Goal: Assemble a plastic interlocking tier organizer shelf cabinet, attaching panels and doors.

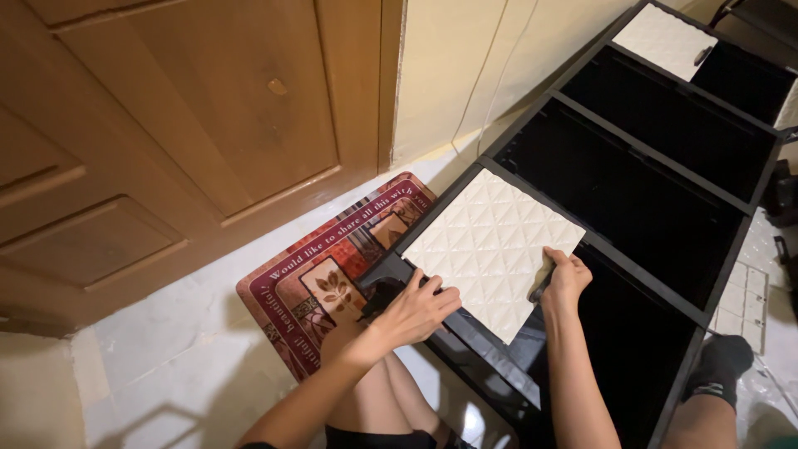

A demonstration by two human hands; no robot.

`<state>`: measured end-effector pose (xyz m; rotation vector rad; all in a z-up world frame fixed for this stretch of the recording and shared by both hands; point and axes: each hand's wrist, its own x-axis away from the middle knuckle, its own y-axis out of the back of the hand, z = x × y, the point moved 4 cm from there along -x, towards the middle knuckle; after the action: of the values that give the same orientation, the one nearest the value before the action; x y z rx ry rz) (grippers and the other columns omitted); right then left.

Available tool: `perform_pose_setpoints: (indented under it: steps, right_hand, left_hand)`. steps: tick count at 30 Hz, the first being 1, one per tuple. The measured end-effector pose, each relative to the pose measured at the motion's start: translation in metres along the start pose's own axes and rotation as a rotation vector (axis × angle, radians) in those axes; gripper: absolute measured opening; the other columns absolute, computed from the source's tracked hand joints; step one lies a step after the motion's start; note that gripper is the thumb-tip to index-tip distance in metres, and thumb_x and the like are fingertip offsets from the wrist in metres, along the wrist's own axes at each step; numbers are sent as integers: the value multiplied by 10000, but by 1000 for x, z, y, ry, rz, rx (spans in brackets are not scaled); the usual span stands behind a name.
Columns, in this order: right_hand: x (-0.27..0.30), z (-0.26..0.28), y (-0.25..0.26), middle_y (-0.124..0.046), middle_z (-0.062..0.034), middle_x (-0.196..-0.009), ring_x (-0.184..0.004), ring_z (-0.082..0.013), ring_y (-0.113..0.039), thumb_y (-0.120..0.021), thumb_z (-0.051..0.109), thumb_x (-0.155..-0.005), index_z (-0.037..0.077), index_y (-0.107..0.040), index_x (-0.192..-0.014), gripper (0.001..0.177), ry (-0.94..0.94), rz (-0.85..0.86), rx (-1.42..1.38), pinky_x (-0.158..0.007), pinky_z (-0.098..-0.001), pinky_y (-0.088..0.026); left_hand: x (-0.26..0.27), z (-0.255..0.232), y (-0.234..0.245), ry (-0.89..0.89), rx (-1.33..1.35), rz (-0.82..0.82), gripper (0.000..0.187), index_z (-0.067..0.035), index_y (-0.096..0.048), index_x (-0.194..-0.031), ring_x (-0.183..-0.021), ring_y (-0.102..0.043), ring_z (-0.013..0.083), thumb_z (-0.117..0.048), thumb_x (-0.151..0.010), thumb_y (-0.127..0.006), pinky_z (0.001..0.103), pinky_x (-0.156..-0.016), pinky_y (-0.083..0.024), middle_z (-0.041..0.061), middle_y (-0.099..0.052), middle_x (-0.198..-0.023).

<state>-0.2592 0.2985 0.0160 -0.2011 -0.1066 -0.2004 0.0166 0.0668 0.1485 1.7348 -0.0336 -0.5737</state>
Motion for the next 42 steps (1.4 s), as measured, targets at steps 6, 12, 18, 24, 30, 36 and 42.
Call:
perform_pose_setpoints:
  steps: [6, 12, 18, 24, 30, 36, 42]
  right_hand:
    - [2, 0, -1, -709, -74, -849, -720, -151, -671, -796, -35, -768, -1, -645, -838, 169, 13, 13, -50, -700, -264, -548]
    - [9, 7, -5, -706, -53, -855, -737, -149, -664, -794, -30, -794, 6, -654, -864, 161, 6, 6, -18, -705, -274, -536]
    - [59, 69, -23, -571, -230, -1150, -1046, -322, -543, -804, 35, -819, -93, -567, -1084, 377, 385, 53, 310, -933, -420, -430]
    - [168, 140, -155, -572, -136, -1316, -1309, -339, -499, -772, 161, -817, 105, -636, -1136, 352, 1116, 873, 875, -1117, -533, -325]
    - [192, 107, -223, -595, -95, -1153, -1196, -317, -543, -787, 347, -749, 155, -636, -1028, 370, 1105, 1354, 1042, -962, -584, -353]
    - [186, 76, -229, -578, -92, -1083, -1167, -301, -564, -775, 333, -720, 158, -611, -990, 362, 990, 1448, 1099, -942, -567, -362]
    - [187, 68, -225, -585, -77, -1104, -1190, -294, -555, -767, 314, -711, 153, -621, -971, 339, 1060, 1417, 1064, -974, -616, -334]
  left_hand:
    - [-5, -3, 10, 7, 10, -26, 463, -109, -613, -1058, -1052, -536, 278, -282, -700, -851, 522, -959, -426, 23, -562, -1094]
    - [-3, -4, 2, 25, -30, -34, 406, -119, -605, -1066, -1048, -537, 279, -211, -738, -827, 517, -969, -433, 12, -559, -1083]
    - [-2, -3, 3, 38, -4, -19, 402, -102, -614, -1084, -1053, -535, 296, -212, -745, -800, 540, -966, -429, 24, -558, -1066]
    - [1, -3, -15, 33, -22, -36, 369, -117, -645, -1116, -1081, -534, 293, -187, -773, -761, 560, -987, -422, 15, -588, -1119]
    - [1, -3, -14, 27, -127, -1, 308, -134, -677, -1134, -1115, -533, 280, -124, -826, -682, 552, -1002, -430, 4, -600, -1161]
    - [-3, -3, -5, 18, -122, 9, 360, -134, -681, -1130, -1119, -529, 281, -162, -772, -713, 570, -1025, -425, 4, -597, -1174]
    - [-1, -4, -11, 37, -96, 63, 443, -128, -670, -1179, -1176, -520, 290, -233, -759, -763, 572, -1049, -414, 9, -596, -1209]
